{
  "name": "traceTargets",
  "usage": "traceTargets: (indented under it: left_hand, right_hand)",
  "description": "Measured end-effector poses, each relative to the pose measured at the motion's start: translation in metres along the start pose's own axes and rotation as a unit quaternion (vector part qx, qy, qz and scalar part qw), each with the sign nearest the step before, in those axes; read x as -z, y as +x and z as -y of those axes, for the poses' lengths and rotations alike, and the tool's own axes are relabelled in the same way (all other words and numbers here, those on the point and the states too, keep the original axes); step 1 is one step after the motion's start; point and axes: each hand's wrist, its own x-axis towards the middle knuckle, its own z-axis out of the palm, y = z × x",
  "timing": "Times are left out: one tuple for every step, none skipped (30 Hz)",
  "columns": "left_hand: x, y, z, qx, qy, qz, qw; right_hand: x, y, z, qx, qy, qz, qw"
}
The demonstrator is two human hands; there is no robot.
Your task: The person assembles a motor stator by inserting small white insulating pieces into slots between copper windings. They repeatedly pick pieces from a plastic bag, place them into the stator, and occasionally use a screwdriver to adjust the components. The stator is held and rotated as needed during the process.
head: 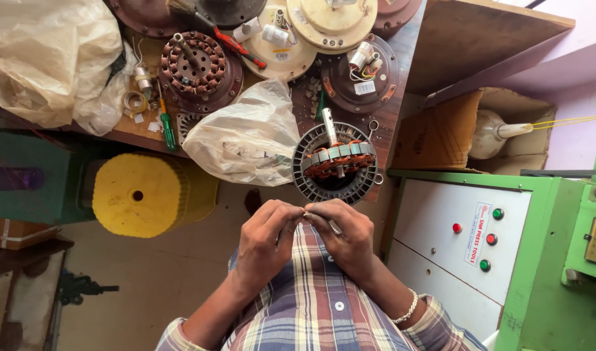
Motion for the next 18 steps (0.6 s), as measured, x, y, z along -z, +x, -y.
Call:
traceTargets:
  left_hand:
    - [0.001,-0.001,0.002,-0.003,0.007,0.007,1.000]
    - [0.002,-0.003,0.003,0.036,-0.036,0.015,0.999]
    - [0.004,-0.005,0.004,0.075,-0.079,0.022,0.994]
    - [0.005,-0.007,0.004,0.113,-0.121,0.030,0.986]
    - [0.007,-0.008,0.004,0.125,-0.140,0.034,0.982]
    - [0.009,-0.009,0.003,0.136,-0.159,0.039,0.977]
    - [0.011,-0.010,0.003,0.148,-0.178,0.043,0.972]
    - [0.012,-0.011,0.002,0.183,-0.198,0.052,0.962]
    - [0.014,-0.012,0.000,0.217,-0.219,0.061,0.949]
    - [0.015,-0.013,-0.001,0.251,-0.239,0.071,0.935]
    - [0.015,-0.013,-0.002,0.259,-0.241,0.069,0.933]
    - [0.014,-0.013,-0.003,0.266,-0.243,0.068,0.930]
    - [0.014,-0.013,-0.004,0.273,-0.244,0.066,0.928]
    - [0.013,-0.012,-0.005,0.262,-0.238,0.063,0.933]
    - [0.012,-0.011,-0.006,0.251,-0.231,0.060,0.938]
    - [0.010,-0.011,-0.006,0.239,-0.223,0.056,0.943]
    - [0.009,-0.012,-0.007,0.227,-0.220,0.045,0.948]
    - [0.007,-0.013,-0.008,0.215,-0.217,0.035,0.952]
  right_hand:
    - [0.000,0.001,0.001,0.000,-0.003,0.012,1.000]
    - [0.001,0.001,0.002,-0.001,-0.006,0.024,1.000]
    - [0.002,0.001,0.004,0.010,-0.020,0.034,0.999]
    - [0.003,0.001,0.006,0.022,-0.034,0.043,0.998]
    - [0.004,0.001,0.008,0.034,-0.048,0.053,0.997]
    - [0.006,0.001,0.010,0.037,-0.054,0.063,0.996]
    - [0.008,0.001,0.013,0.041,-0.061,0.073,0.995]
    - [0.009,0.001,0.016,0.044,-0.067,0.082,0.993]
    - [0.010,0.001,0.018,0.039,-0.069,0.088,0.993]
    - [0.011,0.002,0.020,0.034,-0.072,0.094,0.992]
    - [0.011,0.003,0.023,0.029,-0.075,0.100,0.992]
    - [0.012,0.003,0.025,0.028,-0.081,0.098,0.992]
    - [0.013,0.004,0.027,0.027,-0.087,0.096,0.991]
    - [0.013,0.005,0.028,0.027,-0.094,0.093,0.991]
    - [0.014,0.006,0.029,0.021,-0.093,0.086,0.992]
    - [0.014,0.007,0.030,0.015,-0.092,0.080,0.992]
    - [0.015,0.007,0.030,0.009,-0.091,0.074,0.993]
    - [0.015,0.007,0.030,0.001,-0.081,0.074,0.994]
